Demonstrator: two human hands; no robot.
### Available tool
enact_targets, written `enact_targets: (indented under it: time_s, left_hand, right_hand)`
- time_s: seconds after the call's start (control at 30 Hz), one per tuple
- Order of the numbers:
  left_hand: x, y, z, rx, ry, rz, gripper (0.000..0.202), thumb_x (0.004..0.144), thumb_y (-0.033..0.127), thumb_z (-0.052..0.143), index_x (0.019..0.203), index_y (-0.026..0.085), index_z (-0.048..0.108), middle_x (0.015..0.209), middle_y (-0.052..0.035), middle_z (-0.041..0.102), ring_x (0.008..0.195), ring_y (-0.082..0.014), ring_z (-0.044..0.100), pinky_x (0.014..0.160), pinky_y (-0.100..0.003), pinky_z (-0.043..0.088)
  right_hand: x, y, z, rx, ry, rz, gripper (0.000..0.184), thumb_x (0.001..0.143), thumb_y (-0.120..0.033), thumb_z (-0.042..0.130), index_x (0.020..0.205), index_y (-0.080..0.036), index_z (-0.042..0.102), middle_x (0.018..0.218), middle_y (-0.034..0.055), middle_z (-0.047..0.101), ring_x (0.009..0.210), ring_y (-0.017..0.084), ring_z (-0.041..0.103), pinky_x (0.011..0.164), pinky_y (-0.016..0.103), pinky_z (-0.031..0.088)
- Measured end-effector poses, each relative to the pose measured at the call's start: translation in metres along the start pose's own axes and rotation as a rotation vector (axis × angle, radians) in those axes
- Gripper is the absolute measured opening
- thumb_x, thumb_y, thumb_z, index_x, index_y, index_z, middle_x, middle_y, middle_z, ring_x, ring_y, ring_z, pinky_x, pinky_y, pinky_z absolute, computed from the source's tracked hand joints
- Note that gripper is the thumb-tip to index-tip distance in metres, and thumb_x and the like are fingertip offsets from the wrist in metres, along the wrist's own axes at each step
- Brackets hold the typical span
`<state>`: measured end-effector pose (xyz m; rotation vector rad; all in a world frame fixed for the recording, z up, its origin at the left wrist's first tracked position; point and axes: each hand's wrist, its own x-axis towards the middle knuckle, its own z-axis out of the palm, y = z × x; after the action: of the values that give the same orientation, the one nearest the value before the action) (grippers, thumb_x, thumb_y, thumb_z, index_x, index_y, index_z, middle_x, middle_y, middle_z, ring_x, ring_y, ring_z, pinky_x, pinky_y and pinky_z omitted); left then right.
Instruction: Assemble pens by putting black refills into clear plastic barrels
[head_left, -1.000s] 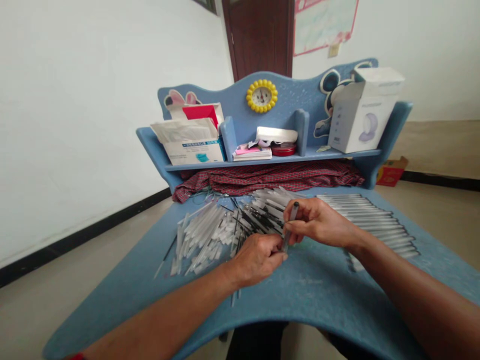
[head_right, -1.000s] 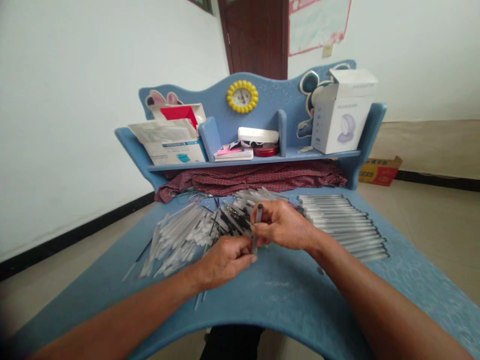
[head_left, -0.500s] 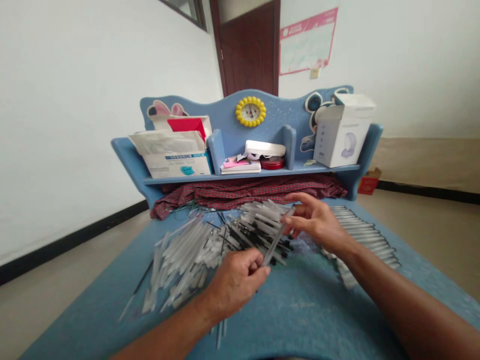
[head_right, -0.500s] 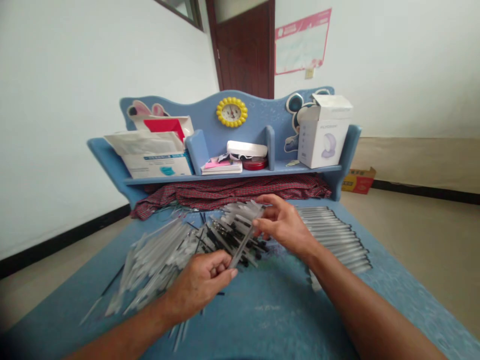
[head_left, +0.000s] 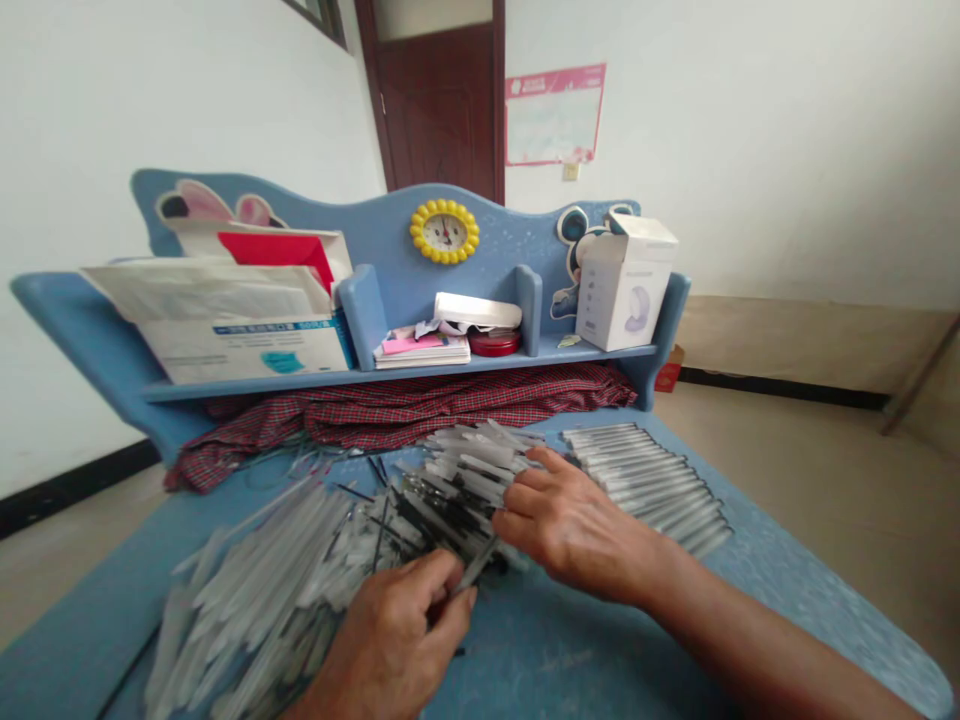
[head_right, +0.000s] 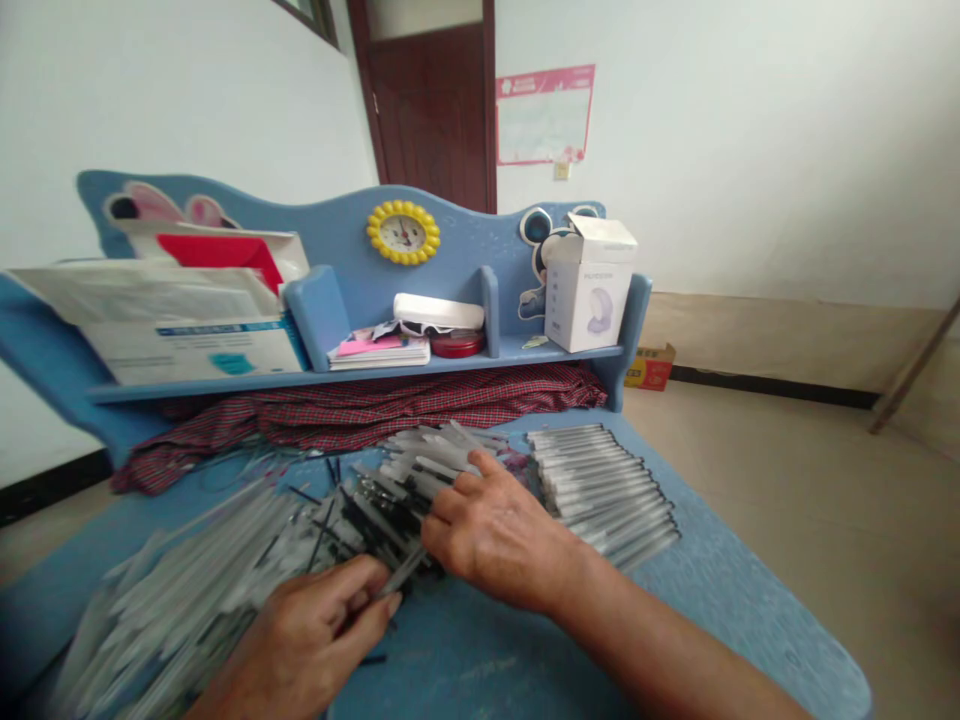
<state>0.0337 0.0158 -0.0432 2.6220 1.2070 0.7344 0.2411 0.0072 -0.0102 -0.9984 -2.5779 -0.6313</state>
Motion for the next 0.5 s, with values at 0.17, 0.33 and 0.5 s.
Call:
enact_targets:
  time_s: [0.17, 0.33, 0.5]
  left_hand:
    - [0.001, -0.002, -0.005, -0.02, 0.054, 0.049, 0.023, 0.083, 0.029, 0.052, 0.062, 0.019, 0.056, 0.048, 0.0063, 0.052, 0.042, -0.0079, 0.052, 0.044, -0.017, 0.035]
    - [0.005, -0.011, -0.012, -0.002, 0.114, 0.041, 0.028, 0.087, 0.035, 0.05, 0.065, 0.02, 0.06, 0.05, 0.0057, 0.055, 0.044, -0.0083, 0.053, 0.046, -0.018, 0.038]
    - [0.009, -0.017, -0.017, 0.061, 0.113, 0.04, 0.03, 0.089, 0.036, 0.047, 0.067, 0.019, 0.061, 0.053, 0.0041, 0.058, 0.048, -0.0101, 0.057, 0.05, -0.02, 0.039]
  right_hand:
    - [-0.005, 0.023, -0.013, 0.037, -0.277, 0.148, 0.017, 0.089, -0.01, 0.048, 0.082, -0.017, 0.062, 0.078, 0.0039, 0.067, 0.071, 0.016, 0.058, 0.073, 0.031, 0.039]
    - [-0.033, 0.076, -0.034, 0.004, -0.515, 0.698, 0.02, 0.084, -0.015, 0.05, 0.09, -0.021, 0.069, 0.089, 0.0069, 0.071, 0.08, 0.018, 0.064, 0.066, 0.026, 0.038]
    - [-0.065, 0.111, -0.032, 0.025, -0.576, 0.835, 0.026, 0.073, -0.009, 0.054, 0.085, -0.022, 0.073, 0.082, 0.0057, 0.072, 0.075, 0.018, 0.065, 0.059, 0.023, 0.037]
